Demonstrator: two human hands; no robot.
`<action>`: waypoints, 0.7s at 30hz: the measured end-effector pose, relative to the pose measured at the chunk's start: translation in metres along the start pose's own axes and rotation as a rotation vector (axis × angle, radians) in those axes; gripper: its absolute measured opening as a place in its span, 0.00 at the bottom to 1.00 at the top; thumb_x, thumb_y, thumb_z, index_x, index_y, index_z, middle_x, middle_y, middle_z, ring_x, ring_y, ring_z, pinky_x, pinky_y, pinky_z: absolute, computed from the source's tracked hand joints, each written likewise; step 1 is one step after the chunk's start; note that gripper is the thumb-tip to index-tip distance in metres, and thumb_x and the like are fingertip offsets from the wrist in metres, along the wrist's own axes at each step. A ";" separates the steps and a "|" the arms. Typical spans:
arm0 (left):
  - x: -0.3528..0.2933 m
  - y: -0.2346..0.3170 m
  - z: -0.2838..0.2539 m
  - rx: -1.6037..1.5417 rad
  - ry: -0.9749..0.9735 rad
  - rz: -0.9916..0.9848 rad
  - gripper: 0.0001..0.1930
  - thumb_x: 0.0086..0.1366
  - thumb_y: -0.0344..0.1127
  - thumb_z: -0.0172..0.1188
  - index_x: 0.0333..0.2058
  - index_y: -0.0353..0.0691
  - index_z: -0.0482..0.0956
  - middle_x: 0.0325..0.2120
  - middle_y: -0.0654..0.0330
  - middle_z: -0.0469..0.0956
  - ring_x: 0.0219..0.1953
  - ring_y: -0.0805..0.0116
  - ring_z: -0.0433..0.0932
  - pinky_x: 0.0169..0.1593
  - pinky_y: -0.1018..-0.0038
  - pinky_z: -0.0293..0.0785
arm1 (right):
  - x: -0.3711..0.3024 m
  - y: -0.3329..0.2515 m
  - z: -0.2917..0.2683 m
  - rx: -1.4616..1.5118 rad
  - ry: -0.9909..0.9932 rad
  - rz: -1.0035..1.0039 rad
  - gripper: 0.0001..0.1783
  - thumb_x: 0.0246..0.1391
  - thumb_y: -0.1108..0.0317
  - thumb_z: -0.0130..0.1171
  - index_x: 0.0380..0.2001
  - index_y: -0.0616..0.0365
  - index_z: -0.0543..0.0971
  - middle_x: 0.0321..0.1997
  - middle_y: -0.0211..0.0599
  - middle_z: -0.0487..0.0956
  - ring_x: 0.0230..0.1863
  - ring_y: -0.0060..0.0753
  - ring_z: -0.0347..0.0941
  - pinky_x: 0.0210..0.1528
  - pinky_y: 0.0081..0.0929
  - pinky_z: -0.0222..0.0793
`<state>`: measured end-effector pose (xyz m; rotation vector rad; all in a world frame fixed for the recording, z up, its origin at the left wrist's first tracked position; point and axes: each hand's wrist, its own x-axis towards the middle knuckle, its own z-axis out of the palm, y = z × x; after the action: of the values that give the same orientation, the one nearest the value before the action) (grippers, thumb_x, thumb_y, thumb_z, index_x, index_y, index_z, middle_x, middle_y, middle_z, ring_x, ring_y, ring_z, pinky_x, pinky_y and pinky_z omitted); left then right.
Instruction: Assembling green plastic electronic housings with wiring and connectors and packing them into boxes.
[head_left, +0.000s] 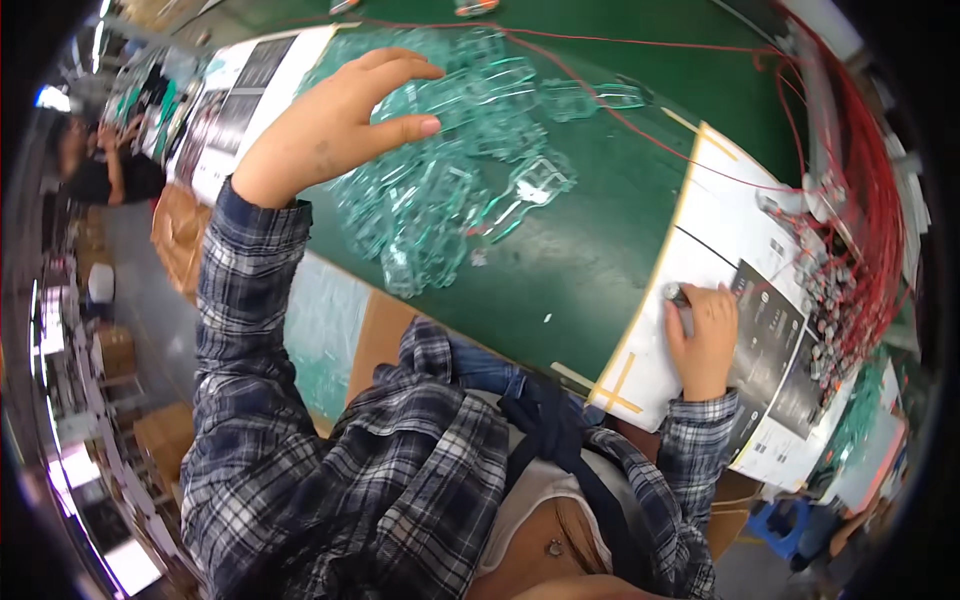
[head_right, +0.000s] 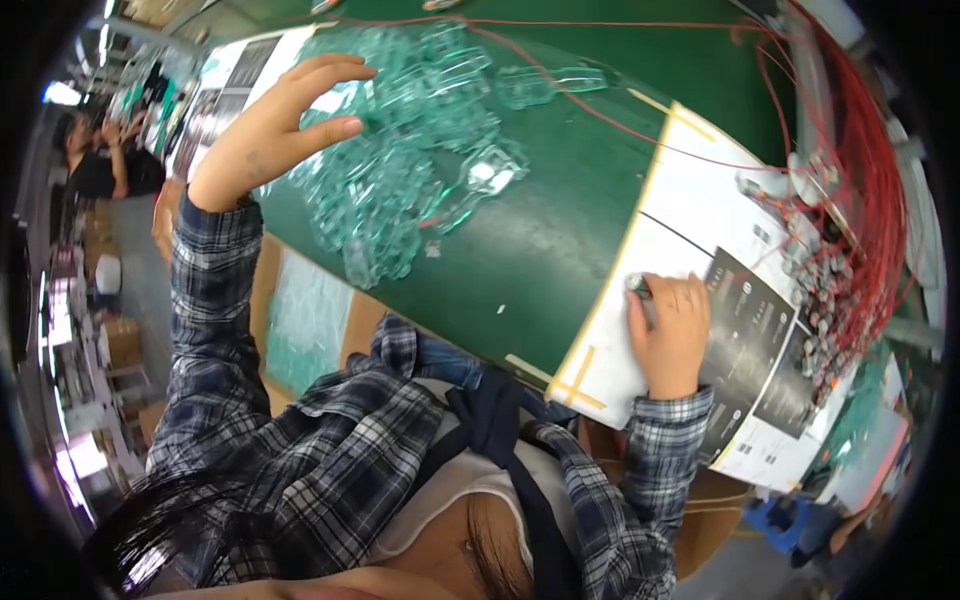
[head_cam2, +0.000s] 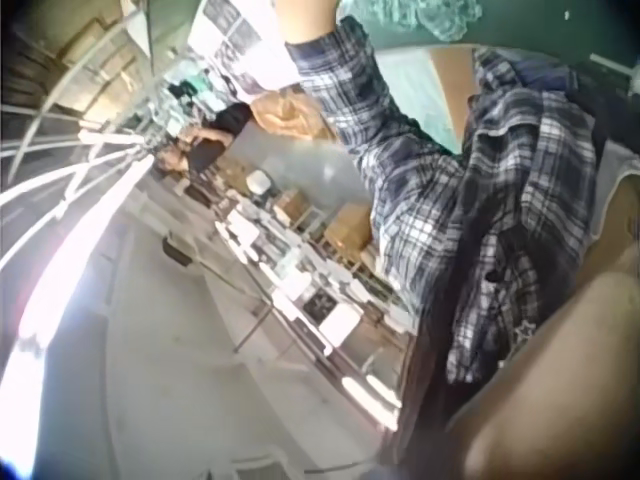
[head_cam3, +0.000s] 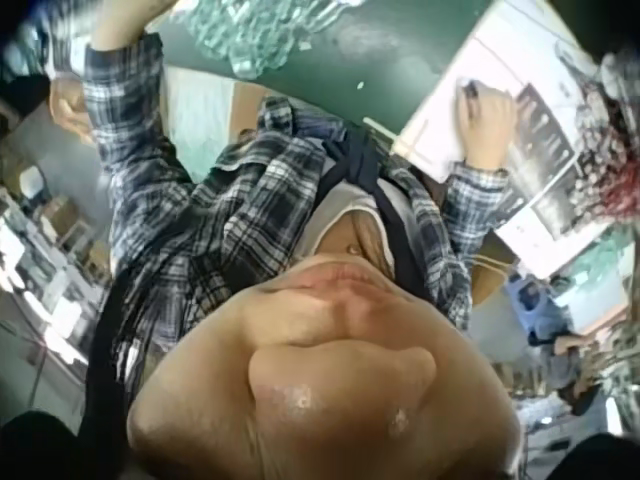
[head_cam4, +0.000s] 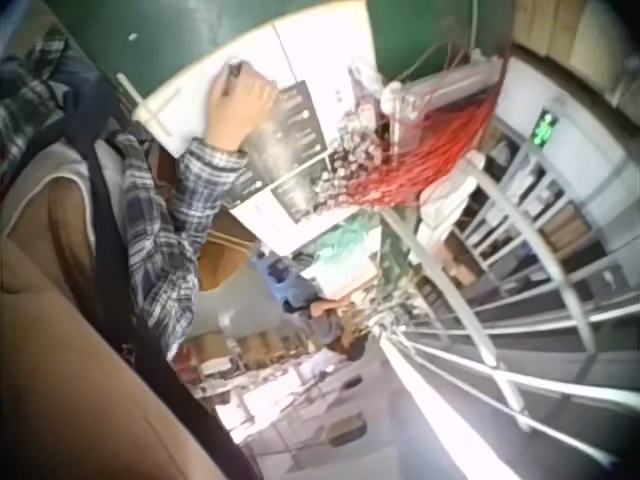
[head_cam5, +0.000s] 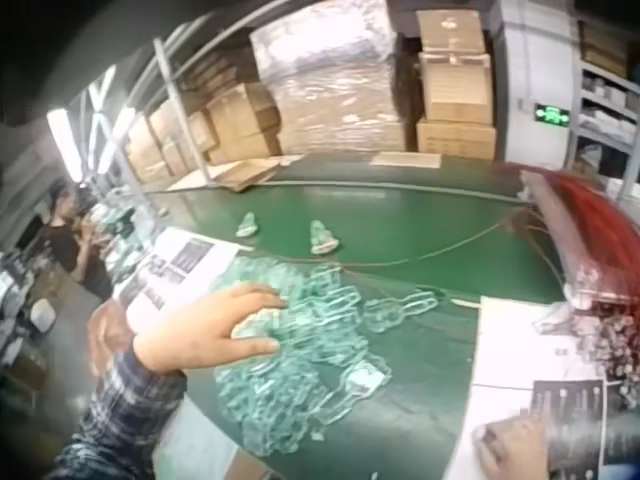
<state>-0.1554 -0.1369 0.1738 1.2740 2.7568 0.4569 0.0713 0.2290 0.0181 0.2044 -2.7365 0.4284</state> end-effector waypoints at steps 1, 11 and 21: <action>-0.016 -0.012 0.003 -0.008 0.049 -0.049 0.22 0.66 0.41 0.59 0.56 0.39 0.71 0.53 0.54 0.71 0.58 0.58 0.68 0.60 0.67 0.62 | -0.002 -0.009 0.003 0.022 -0.017 0.075 0.14 0.47 0.70 0.65 0.39 0.58 0.77 0.36 0.38 0.78 0.43 0.42 0.72 0.56 0.42 0.62; -0.286 -0.094 0.026 -0.339 0.517 -0.959 0.24 0.67 0.48 0.57 0.54 0.36 0.74 0.48 0.57 0.77 0.53 0.68 0.73 0.56 0.73 0.68 | -0.016 0.022 0.030 0.235 0.053 0.390 0.17 0.61 0.64 0.59 0.47 0.66 0.76 0.40 0.39 0.76 0.39 0.30 0.68 0.43 0.27 0.66; -0.489 -0.052 0.307 -0.797 0.572 -1.901 0.24 0.66 0.54 0.53 0.50 0.42 0.77 0.45 0.57 0.80 0.42 0.63 0.79 0.41 0.67 0.73 | 0.005 0.177 0.012 0.034 0.025 0.487 0.26 0.63 0.51 0.54 0.47 0.69 0.76 0.47 0.49 0.78 0.45 0.39 0.75 0.50 0.30 0.70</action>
<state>0.1835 -0.4648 -0.1641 -1.6556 2.1637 1.3168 0.0279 0.3917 -0.0375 -0.4660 -2.7373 0.5973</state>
